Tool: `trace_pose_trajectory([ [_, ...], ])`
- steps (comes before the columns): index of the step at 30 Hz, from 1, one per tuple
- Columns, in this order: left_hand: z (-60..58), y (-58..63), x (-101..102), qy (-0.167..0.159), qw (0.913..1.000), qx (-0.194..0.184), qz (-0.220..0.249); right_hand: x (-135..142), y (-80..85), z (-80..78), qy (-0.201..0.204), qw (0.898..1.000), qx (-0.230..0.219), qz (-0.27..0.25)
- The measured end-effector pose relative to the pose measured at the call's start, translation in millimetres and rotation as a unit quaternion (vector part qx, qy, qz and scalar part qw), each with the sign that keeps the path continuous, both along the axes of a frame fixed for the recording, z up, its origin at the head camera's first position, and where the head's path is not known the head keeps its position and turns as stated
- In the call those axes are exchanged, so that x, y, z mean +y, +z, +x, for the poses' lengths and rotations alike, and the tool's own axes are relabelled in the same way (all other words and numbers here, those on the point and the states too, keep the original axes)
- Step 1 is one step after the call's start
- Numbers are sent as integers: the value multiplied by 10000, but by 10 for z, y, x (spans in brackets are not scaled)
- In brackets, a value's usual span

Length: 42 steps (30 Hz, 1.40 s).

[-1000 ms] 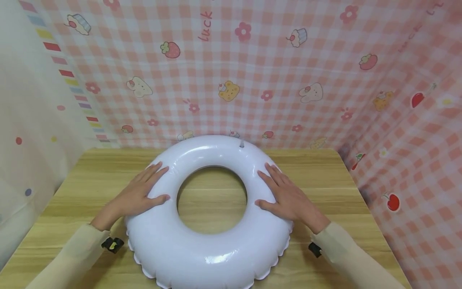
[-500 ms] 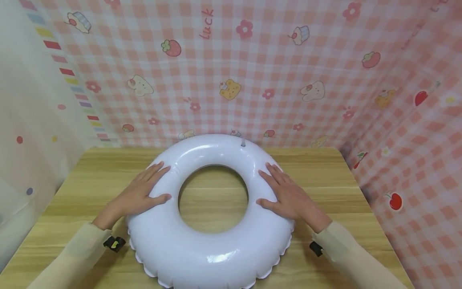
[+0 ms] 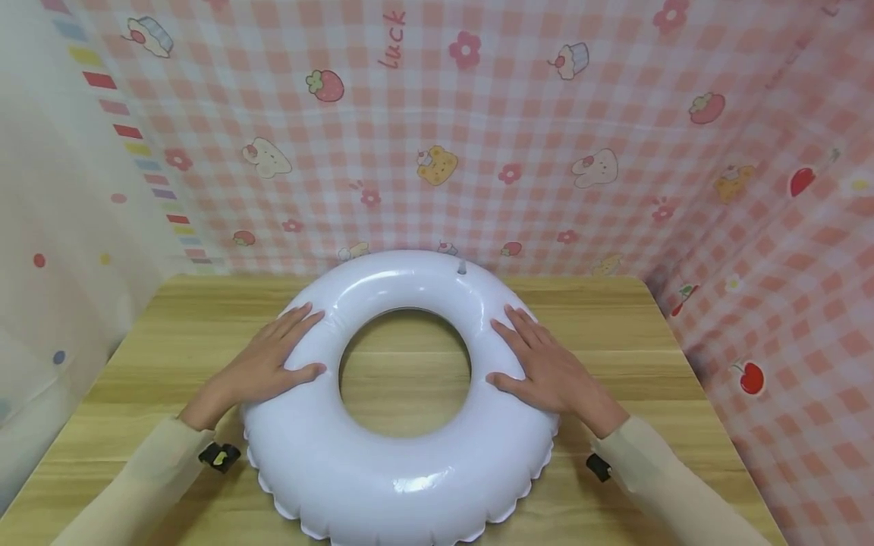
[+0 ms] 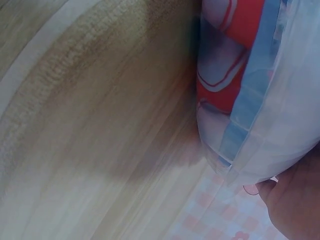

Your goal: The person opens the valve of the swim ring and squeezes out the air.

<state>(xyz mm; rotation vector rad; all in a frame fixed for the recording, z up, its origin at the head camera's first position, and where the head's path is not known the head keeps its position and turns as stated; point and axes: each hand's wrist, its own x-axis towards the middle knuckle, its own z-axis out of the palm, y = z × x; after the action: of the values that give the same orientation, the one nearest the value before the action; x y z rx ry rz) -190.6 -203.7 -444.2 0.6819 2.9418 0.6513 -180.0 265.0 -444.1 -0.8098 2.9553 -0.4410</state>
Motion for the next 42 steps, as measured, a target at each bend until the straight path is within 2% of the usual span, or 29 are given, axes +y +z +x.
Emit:
trace_pose_trajectory([
  [21, 2, 11, 37, 23, 10000, 90, 26, 7, 7, -7, -91, 9999, -8, 79],
  [36, 23, -22, 26, 100, 9999, -60, 64, -22, -13, 13, -52, 9999, -13, 107],
  [42, -11, -26, 7, 82, 9999, -73, -36, -23, -12, 6, -53, 9999, -5, 85],
])
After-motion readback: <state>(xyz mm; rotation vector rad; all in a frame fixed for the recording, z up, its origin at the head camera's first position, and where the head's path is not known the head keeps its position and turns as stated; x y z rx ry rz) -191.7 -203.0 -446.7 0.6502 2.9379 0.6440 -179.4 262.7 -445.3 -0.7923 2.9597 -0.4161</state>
